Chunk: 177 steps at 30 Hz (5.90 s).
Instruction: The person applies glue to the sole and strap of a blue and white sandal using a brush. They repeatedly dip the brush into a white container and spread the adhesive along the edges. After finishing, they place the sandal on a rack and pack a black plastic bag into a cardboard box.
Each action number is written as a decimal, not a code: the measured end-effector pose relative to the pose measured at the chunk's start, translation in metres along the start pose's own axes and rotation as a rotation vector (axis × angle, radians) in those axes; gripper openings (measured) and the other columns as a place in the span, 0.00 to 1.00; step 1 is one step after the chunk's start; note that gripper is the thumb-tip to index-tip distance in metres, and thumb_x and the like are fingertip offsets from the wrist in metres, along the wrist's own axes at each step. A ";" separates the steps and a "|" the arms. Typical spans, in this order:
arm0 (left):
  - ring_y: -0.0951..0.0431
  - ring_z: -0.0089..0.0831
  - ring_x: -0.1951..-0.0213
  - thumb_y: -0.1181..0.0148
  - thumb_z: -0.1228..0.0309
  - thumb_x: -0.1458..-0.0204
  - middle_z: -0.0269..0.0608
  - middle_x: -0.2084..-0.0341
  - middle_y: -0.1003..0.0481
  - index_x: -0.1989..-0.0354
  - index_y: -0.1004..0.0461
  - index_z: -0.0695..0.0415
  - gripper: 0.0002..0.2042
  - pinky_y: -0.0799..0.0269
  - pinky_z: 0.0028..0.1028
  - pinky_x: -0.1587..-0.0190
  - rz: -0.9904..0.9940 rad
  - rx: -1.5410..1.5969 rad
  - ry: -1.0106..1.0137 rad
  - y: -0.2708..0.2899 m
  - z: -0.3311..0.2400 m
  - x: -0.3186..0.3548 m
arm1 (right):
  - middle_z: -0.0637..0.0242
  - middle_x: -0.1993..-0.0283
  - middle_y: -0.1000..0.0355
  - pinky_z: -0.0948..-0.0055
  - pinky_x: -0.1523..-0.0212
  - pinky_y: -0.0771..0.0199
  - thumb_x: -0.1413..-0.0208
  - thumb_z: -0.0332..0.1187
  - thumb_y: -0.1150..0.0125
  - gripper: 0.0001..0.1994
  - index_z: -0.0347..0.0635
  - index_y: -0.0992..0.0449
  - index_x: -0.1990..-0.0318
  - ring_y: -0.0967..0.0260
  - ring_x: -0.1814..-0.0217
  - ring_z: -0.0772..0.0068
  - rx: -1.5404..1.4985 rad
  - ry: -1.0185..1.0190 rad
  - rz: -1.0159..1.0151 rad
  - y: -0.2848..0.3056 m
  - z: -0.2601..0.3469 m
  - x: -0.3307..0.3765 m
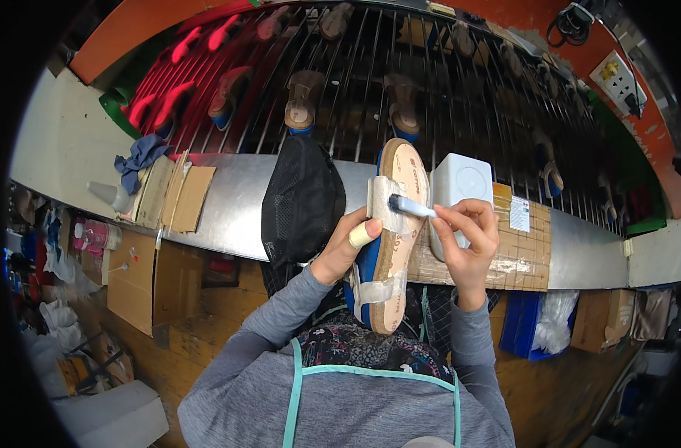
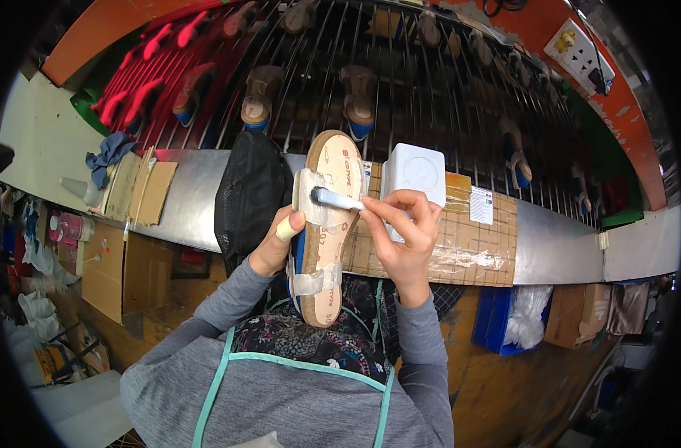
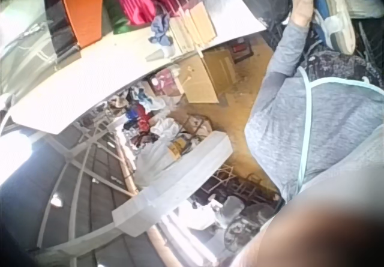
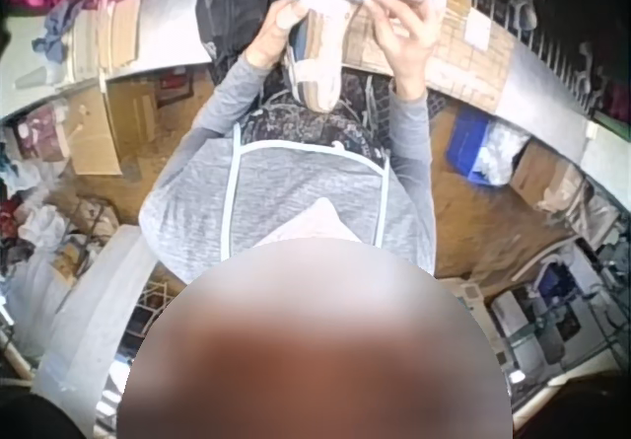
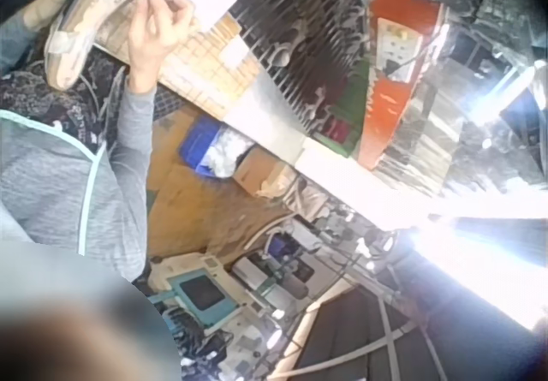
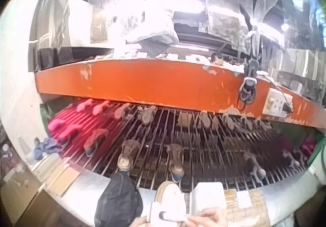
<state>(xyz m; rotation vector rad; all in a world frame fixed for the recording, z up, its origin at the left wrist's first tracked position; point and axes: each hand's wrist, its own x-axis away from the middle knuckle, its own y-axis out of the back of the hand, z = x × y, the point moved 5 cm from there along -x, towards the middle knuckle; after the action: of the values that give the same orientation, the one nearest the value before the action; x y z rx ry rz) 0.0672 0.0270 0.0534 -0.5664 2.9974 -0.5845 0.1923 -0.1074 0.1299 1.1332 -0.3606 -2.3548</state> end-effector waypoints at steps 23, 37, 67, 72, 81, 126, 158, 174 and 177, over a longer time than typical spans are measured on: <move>0.27 0.34 0.49 0.53 0.36 0.47 0.49 0.47 0.31 0.37 0.43 0.61 0.41 0.28 0.33 0.47 -0.098 0.221 0.049 0.001 0.004 -0.008 | 0.71 0.67 0.33 0.77 0.63 0.45 0.54 0.29 0.31 0.08 0.41 0.17 0.64 0.39 0.74 0.81 -0.270 -0.367 0.011 -0.001 0.004 0.051; 0.26 0.33 0.50 0.51 0.38 0.47 0.49 0.49 0.30 0.38 0.43 0.64 0.41 0.30 0.32 0.47 -0.131 0.071 0.038 0.015 0.008 -0.002 | 0.71 0.65 0.30 0.73 0.57 0.51 0.59 0.27 0.29 0.13 0.46 0.17 0.62 0.37 0.66 0.77 0.252 0.050 -0.117 -0.009 0.029 0.020; 0.27 0.34 0.48 0.49 0.43 0.46 0.50 0.47 0.31 0.38 0.41 0.64 0.37 0.32 0.32 0.44 -0.156 0.059 -0.040 0.016 -0.015 -0.016 | 0.72 0.70 0.30 0.71 0.62 0.51 0.60 0.29 0.29 0.10 0.46 0.18 0.66 0.39 0.70 0.75 0.082 0.031 0.161 0.015 0.021 0.046; 0.28 0.34 0.47 0.49 0.44 0.46 0.51 0.47 0.31 0.38 0.41 0.64 0.37 0.32 0.32 0.44 -0.148 0.110 -0.032 0.012 -0.014 -0.017 | 0.72 0.70 0.30 0.70 0.63 0.52 0.60 0.29 0.29 0.10 0.46 0.17 0.65 0.38 0.69 0.76 0.103 0.096 0.187 0.021 0.026 0.048; 0.29 0.35 0.45 0.51 0.44 0.44 0.50 0.45 0.32 0.37 0.42 0.63 0.36 0.34 0.34 0.42 -0.080 0.188 0.066 0.000 -0.014 -0.011 | 0.69 0.69 0.30 0.75 0.65 0.42 0.56 0.28 0.31 0.09 0.43 0.17 0.65 0.36 0.70 0.77 -0.109 -0.073 0.058 0.016 0.000 0.031; 0.27 0.35 0.50 0.45 0.41 0.50 0.52 0.51 0.29 0.42 0.36 0.66 0.39 0.32 0.31 0.46 -0.314 0.078 0.068 0.030 -0.015 -0.010 | 0.73 0.69 0.29 0.74 0.63 0.48 0.62 0.28 0.28 0.11 0.47 0.17 0.66 0.39 0.69 0.75 0.060 0.035 0.243 0.026 0.024 0.054; 0.28 0.60 0.53 0.63 0.43 0.40 0.76 0.52 0.39 0.35 0.51 0.66 0.38 0.22 0.51 0.57 0.677 1.337 0.711 -0.029 0.048 0.062 | 0.74 0.70 0.29 0.73 0.63 0.49 0.62 0.36 0.28 0.12 0.51 0.16 0.66 0.39 0.69 0.77 -0.277 0.443 0.576 -0.021 0.048 -0.006; 0.47 0.56 0.36 0.45 0.44 0.47 0.62 0.38 0.50 0.30 0.73 0.42 0.47 0.45 0.56 0.36 2.009 1.606 1.485 -0.094 0.089 0.037 | 0.77 0.69 0.29 0.74 0.62 0.50 0.58 0.37 0.30 0.08 0.52 0.16 0.67 0.38 0.71 0.81 -0.283 0.415 0.801 -0.022 0.035 -0.012; 0.46 0.58 0.36 0.48 0.41 0.47 0.64 0.39 0.48 0.30 0.71 0.42 0.46 0.45 0.58 0.37 1.894 1.627 1.258 -0.083 0.074 0.028 | 0.76 0.69 0.29 0.74 0.62 0.49 0.58 0.35 0.30 0.08 0.51 0.16 0.67 0.37 0.71 0.79 -0.284 0.340 0.707 -0.008 0.034 -0.025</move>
<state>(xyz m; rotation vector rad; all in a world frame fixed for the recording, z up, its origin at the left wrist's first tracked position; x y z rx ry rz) 0.0771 -0.0816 0.0161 2.5432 0.6758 -2.3576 0.1763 -0.0868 0.1639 1.0258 -0.2392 -1.5147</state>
